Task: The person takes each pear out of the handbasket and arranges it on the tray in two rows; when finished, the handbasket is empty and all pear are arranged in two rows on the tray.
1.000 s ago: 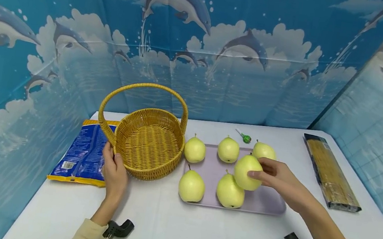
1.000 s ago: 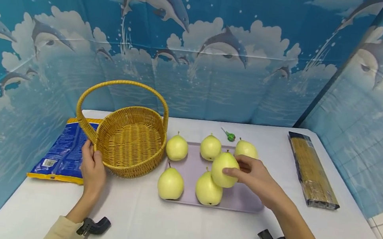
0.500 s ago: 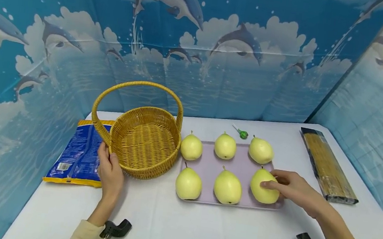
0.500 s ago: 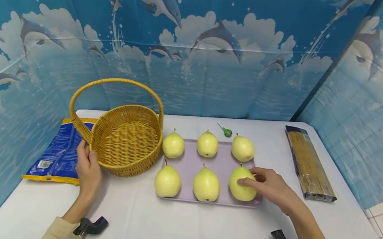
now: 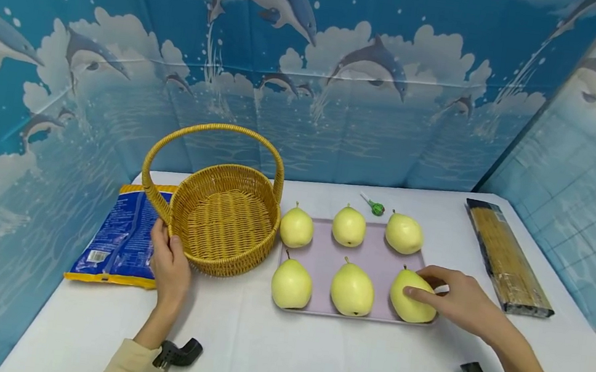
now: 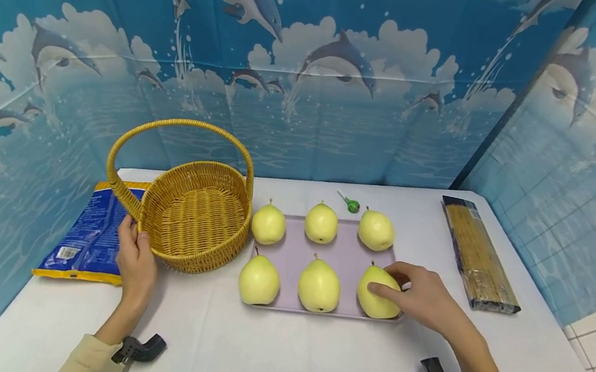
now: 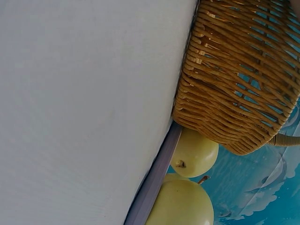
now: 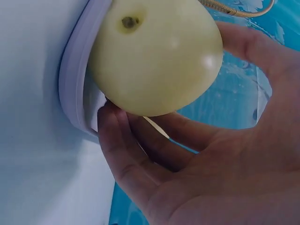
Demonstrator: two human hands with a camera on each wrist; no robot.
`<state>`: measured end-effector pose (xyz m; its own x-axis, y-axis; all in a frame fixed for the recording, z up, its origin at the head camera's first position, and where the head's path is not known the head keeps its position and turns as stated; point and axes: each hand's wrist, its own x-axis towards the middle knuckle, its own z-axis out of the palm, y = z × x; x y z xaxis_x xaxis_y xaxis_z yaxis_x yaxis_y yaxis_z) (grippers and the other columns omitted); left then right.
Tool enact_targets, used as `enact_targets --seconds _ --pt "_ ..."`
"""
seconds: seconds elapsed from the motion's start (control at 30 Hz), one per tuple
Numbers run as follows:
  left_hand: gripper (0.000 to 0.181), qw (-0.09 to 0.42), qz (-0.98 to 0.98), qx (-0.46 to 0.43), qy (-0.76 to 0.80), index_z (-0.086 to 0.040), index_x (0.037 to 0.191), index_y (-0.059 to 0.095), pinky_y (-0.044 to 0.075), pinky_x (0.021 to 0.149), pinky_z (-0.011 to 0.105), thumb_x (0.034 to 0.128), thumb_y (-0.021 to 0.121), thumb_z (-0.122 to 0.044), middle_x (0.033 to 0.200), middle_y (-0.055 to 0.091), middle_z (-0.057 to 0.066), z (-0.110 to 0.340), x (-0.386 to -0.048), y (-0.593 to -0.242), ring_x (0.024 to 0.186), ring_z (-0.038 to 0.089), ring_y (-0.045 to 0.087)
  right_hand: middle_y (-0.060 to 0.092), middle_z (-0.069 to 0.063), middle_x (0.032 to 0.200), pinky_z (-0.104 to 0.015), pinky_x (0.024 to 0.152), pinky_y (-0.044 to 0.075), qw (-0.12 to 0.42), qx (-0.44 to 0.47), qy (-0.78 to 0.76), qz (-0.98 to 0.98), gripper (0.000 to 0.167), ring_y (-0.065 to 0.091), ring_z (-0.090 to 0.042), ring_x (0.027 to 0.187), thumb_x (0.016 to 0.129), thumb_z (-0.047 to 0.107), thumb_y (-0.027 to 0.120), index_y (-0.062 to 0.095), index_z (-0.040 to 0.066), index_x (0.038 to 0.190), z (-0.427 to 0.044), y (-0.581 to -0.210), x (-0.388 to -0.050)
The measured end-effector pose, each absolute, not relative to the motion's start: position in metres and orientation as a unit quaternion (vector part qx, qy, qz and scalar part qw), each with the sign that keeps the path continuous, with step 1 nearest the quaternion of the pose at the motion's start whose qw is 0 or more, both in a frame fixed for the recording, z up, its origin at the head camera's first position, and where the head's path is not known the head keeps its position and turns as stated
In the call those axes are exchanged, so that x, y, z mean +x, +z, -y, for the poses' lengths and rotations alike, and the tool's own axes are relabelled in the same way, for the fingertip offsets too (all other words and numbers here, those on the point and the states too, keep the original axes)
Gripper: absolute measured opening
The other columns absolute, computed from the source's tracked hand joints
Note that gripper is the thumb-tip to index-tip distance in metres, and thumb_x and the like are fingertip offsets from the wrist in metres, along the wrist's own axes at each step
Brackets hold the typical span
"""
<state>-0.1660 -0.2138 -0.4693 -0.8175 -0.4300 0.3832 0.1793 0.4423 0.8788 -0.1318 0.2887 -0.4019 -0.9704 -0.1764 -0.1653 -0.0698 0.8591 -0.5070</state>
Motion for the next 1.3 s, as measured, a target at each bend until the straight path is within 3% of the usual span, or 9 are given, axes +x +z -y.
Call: enact_targets --seconds 0.2,0.4,0.53,0.83,1.1,1.23,1.3 --pt "0.052 0.291 0.8 0.082 -0.519 -0.012 0.166 0.025 0.039 0.121 0.051 0.1147 0.034 -0.019 0.168 0.039 0.008 0.215 -0.167 -0.469 0.151 0.024 0.042 0.072 -0.016 0.124 -0.043 0.081 0.061 0.095 -0.084 -0.278 -0.952 0.069 0.068 -0.03 0.106 0.09 0.054 0.078 0.066 0.002 0.134 -0.285 -0.405 -0.13" --pt "0.052 0.293 0.799 0.082 -0.519 -0.011 0.166 0.025 0.038 0.122 0.051 0.1145 0.034 -0.017 0.169 0.039 0.008 0.215 -0.166 -0.469 0.152 0.023 0.041 0.073 -0.012 0.11 -0.034 0.071 0.051 0.088 -0.042 -0.253 -0.962 0.074 0.064 -0.025 0.097 0.086 0.061 0.079 0.068 0.001 0.127 -0.285 -0.403 -0.13" --pt "0.053 0.294 0.8 0.084 -0.517 -0.012 0.166 0.026 0.039 0.122 0.051 0.1142 0.035 -0.016 0.169 0.038 0.008 0.216 -0.166 -0.469 0.152 0.024 0.041 0.073 -0.01 0.106 -0.035 0.071 0.05 0.096 -0.033 -0.238 -0.966 0.073 0.064 -0.025 0.095 0.088 0.065 0.075 0.069 0.001 0.123 -0.288 -0.403 -0.131" --pt "0.053 0.287 0.799 0.087 -0.522 -0.018 0.167 0.024 0.038 0.122 0.052 0.1148 0.034 -0.019 0.17 0.037 0.005 0.218 -0.165 -0.466 0.153 0.023 0.04 0.066 -0.024 0.135 -0.055 0.093 0.058 0.094 -0.057 -0.293 -0.95 0.083 0.064 -0.039 0.119 0.092 0.057 0.075 0.05 0.0 0.148 -0.292 -0.405 -0.133" --pt "0.056 0.287 0.801 0.085 -0.518 -0.013 0.167 0.024 0.032 0.126 0.052 0.1131 0.038 -0.015 0.171 0.034 0.011 0.219 -0.163 -0.463 0.156 0.027 0.035 0.063 -0.022 0.138 -0.063 0.103 0.052 -0.042 -0.072 -0.33 -0.94 0.068 0.06 -0.041 0.126 0.098 0.045 0.074 0.054 0.003 0.147 -0.291 -0.406 -0.132" --pt "0.065 0.3 0.808 0.072 -0.502 -0.017 0.169 0.021 0.038 0.121 0.058 0.1102 0.046 -0.011 0.172 0.031 0.01 0.22 -0.162 -0.46 0.153 0.033 0.039 0.059 -0.02 0.145 -0.066 0.105 0.046 -0.104 -0.084 -0.353 -0.926 0.062 0.054 -0.041 0.133 0.098 0.037 0.075 0.055 0.01 0.149 -0.289 -0.406 -0.128" --pt "0.07 0.317 0.814 0.062 -0.482 -0.019 0.17 0.02 0.04 0.12 0.06 0.1082 0.051 -0.01 0.172 0.03 0.008 0.22 -0.161 -0.457 0.152 0.033 0.04 0.06 -0.017 0.146 -0.062 0.109 0.045 -0.136 -0.086 -0.353 -0.922 0.061 0.053 -0.039 0.134 0.097 0.035 0.078 0.055 0.014 0.151 -0.288 -0.407 -0.124"
